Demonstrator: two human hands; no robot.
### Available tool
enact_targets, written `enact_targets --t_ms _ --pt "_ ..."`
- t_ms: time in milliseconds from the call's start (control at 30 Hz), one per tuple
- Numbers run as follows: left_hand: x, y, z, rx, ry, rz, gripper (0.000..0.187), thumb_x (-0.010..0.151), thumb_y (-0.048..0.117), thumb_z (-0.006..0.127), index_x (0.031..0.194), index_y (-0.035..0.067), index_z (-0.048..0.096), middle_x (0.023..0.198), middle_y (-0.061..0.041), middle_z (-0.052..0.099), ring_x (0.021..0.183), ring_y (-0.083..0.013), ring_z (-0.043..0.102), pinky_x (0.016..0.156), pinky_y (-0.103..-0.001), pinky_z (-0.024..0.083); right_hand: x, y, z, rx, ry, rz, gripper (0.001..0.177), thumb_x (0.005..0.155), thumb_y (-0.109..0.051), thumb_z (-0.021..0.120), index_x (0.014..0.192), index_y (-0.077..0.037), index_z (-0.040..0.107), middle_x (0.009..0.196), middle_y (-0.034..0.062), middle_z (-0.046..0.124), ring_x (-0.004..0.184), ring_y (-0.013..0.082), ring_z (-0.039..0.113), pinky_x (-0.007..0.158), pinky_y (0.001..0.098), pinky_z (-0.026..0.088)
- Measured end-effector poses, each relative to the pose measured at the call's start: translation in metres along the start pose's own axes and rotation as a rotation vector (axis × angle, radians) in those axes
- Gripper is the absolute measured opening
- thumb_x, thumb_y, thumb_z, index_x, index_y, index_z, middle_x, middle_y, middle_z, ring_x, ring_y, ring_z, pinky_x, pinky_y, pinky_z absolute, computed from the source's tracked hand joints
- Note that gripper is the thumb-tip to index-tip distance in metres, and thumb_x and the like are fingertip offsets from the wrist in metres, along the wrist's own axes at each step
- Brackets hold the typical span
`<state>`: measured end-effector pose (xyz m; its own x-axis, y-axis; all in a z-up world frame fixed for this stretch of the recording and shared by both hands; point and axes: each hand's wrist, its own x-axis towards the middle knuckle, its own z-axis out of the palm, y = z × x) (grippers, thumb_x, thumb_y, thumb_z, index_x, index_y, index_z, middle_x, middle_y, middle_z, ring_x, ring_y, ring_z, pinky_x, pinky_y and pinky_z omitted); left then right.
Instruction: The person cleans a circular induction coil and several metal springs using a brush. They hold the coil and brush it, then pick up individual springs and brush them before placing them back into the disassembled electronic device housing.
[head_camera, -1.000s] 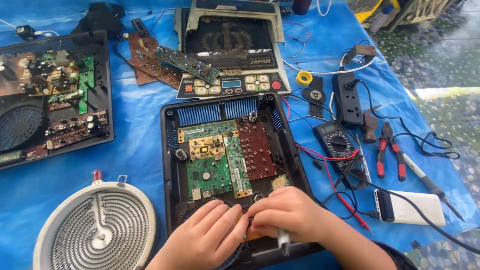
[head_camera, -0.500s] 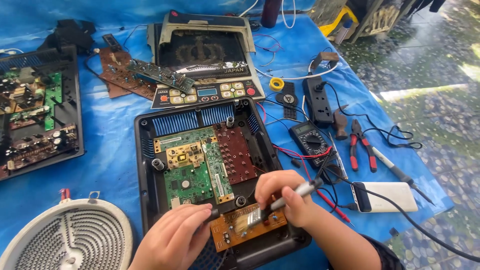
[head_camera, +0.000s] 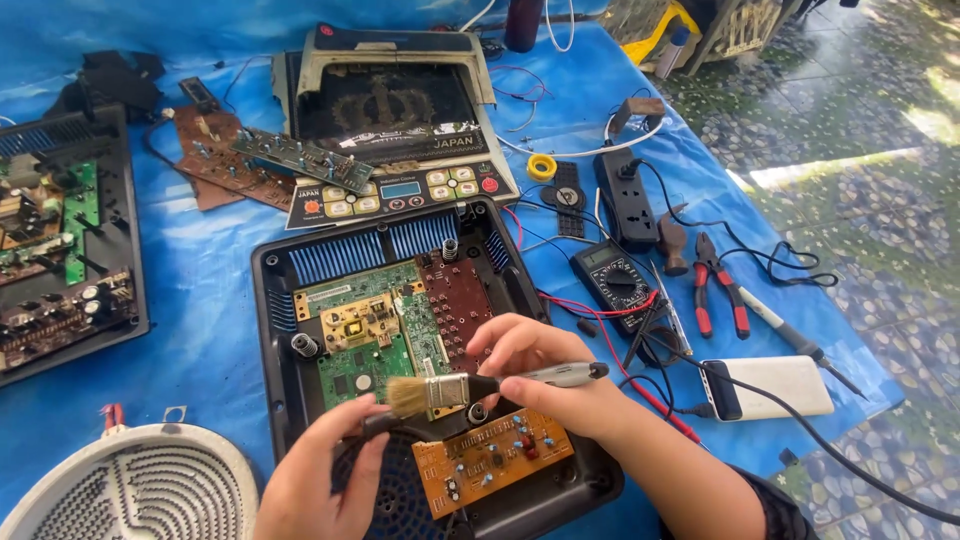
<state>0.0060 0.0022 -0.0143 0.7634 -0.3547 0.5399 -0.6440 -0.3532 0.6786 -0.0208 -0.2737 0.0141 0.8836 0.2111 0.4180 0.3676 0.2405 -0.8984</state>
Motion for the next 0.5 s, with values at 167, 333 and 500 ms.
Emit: enact_targets --t_ms 167,333,500 --pt "0.005 0.007 -0.005 -0.005 -0.003 -0.099 0.032 0.08 0.003 0.072 0.112 0.003 0.068 0.104 -0.01 0.08 0.089 -0.0161 0.081 0.082 -0.029 0.064 -0.004 0.004 -0.005 -0.029 0.01 0.021 0.02 0.084 -0.001 0.079 0.101 -0.01 0.075 0.118 0.0142 0.072 0.104 0.0216 0.072 0.088 0.0324 0.06" --pt "0.005 0.006 -0.005 -0.015 -0.05 -0.09 0.035 0.081 0.003 0.07 0.116 0.003 0.067 0.11 -0.011 0.08 0.094 -0.018 0.082 0.086 -0.031 0.064 -0.006 0.008 -0.009 0.034 0.019 0.021 0.016 0.095 -0.011 0.063 0.103 -0.004 0.076 0.121 0.0195 0.071 0.109 0.0286 0.07 0.096 0.0409 0.059" --pt "0.004 0.002 -0.003 -0.071 0.033 -0.148 0.033 0.086 0.001 0.064 0.119 -0.004 0.063 0.111 -0.014 0.08 0.092 -0.0159 0.084 0.083 -0.027 0.067 -0.007 0.017 -0.012 0.197 0.057 -0.023 0.016 0.095 -0.008 0.073 0.11 -0.003 0.075 0.117 0.0259 0.073 0.102 0.0302 0.074 0.088 0.0375 0.064"
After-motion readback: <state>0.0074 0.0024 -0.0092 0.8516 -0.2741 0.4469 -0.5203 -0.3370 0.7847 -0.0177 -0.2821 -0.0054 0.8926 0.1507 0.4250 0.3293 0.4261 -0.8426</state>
